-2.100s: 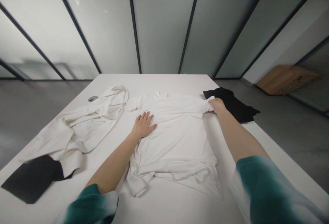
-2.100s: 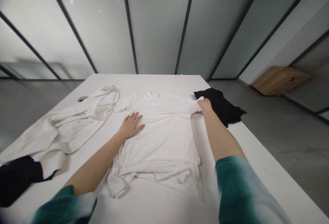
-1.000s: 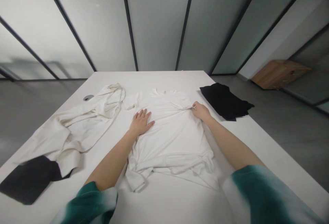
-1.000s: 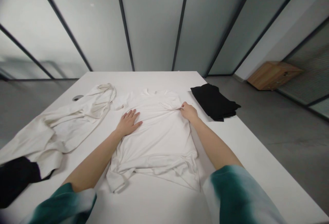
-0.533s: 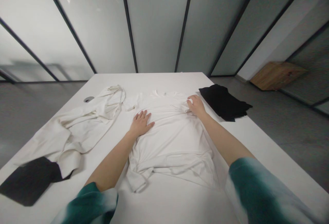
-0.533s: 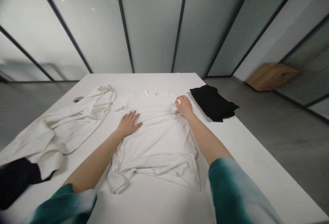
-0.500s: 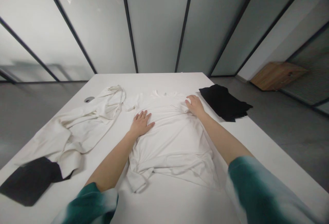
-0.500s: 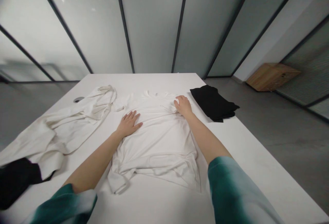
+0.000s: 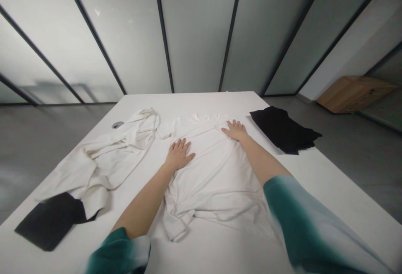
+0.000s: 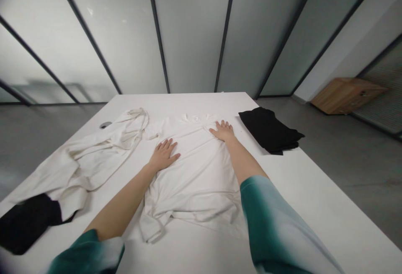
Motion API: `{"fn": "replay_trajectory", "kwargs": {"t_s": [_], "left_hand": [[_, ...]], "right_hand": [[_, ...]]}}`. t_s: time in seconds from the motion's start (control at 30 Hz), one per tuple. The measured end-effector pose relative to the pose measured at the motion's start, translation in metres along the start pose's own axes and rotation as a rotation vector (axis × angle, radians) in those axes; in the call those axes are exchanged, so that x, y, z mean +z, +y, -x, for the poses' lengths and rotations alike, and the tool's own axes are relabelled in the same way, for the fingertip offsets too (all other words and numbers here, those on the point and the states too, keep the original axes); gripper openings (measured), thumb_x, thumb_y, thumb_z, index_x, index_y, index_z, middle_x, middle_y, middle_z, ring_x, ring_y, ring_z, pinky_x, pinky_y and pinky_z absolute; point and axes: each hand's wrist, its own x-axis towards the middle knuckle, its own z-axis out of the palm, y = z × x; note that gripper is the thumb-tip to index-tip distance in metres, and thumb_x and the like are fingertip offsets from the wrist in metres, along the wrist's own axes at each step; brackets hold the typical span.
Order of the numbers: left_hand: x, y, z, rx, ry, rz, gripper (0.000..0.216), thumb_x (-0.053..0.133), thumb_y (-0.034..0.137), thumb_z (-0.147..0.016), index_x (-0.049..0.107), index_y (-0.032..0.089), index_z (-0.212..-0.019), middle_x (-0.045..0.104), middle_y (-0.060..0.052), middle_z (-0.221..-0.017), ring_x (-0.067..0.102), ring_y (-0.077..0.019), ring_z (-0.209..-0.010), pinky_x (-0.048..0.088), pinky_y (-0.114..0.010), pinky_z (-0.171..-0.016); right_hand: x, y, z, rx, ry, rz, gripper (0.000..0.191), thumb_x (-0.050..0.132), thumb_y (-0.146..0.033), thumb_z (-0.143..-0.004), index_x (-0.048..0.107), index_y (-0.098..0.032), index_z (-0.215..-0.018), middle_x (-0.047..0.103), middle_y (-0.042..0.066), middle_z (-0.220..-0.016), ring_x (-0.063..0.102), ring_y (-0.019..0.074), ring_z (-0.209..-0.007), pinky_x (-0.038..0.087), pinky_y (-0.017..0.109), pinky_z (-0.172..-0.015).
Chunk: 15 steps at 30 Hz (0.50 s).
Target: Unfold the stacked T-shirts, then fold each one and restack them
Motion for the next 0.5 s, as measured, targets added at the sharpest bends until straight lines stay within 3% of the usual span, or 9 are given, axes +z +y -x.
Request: {"fn": "replay_trajectory", "kwargs": {"t_s": [0.13, 0.27, 0.4, 0.5], "left_hand": [[0.002, -0.001, -0.002, 0.005, 0.004, -0.001, 0.066, 0.036, 0.06, -0.096, 0.041, 0.022, -0.15, 0.031, -0.011, -0.16, 0.026, -0.0295, -0.149, 0.023, -0.047, -0.12], [0.006, -0.004, -0.004, 0.014, 0.02, -0.001, 0.066, 0.036, 0.061, -0.096, 0.042, 0.022, -0.149, 0.032, -0.011, -0.16, 0.026, -0.0292, -0.149, 0.023, -0.047, -0.12], [0.009, -0.002, -0.005, 0.021, 0.048, 0.034, 0.064, 0.043, 0.058, -0.094, 0.046, 0.021, -0.146, 0.036, -0.012, -0.158, 0.03, -0.0298, -0.147, 0.024, -0.047, -0.12], [0.008, -0.005, -0.008, -0.007, 0.156, 0.139, 0.056, 0.05, 0.05, -0.093, 0.053, 0.02, -0.139, 0.048, -0.012, -0.15, 0.041, -0.0282, -0.14, 0.033, -0.044, -0.116]], "right_hand": [[-0.004, 0.001, 0.005, -0.035, 0.017, -0.026, 0.076, 0.035, -0.064, -0.093, 0.037, -0.016, -0.152, 0.026, 0.018, -0.161, 0.023, 0.0363, -0.148, 0.02, 0.055, -0.117], [-0.005, 0.014, 0.025, -0.066, 0.225, -0.117, 0.061, 0.036, -0.05, -0.096, 0.046, -0.014, -0.144, 0.04, 0.019, -0.154, 0.034, 0.0327, -0.143, 0.027, 0.05, -0.114], [0.003, 0.036, 0.051, -0.13, 0.493, -0.383, 0.05, 0.043, -0.043, -0.089, 0.06, -0.012, -0.125, 0.062, 0.02, -0.129, 0.055, 0.0302, -0.119, 0.04, 0.045, -0.104], [0.015, 0.05, 0.066, -0.041, 0.625, -0.654, 0.042, 0.047, -0.046, -0.083, 0.065, -0.015, -0.104, 0.07, 0.015, -0.102, 0.063, 0.0269, -0.093, 0.048, 0.042, -0.089]]}}
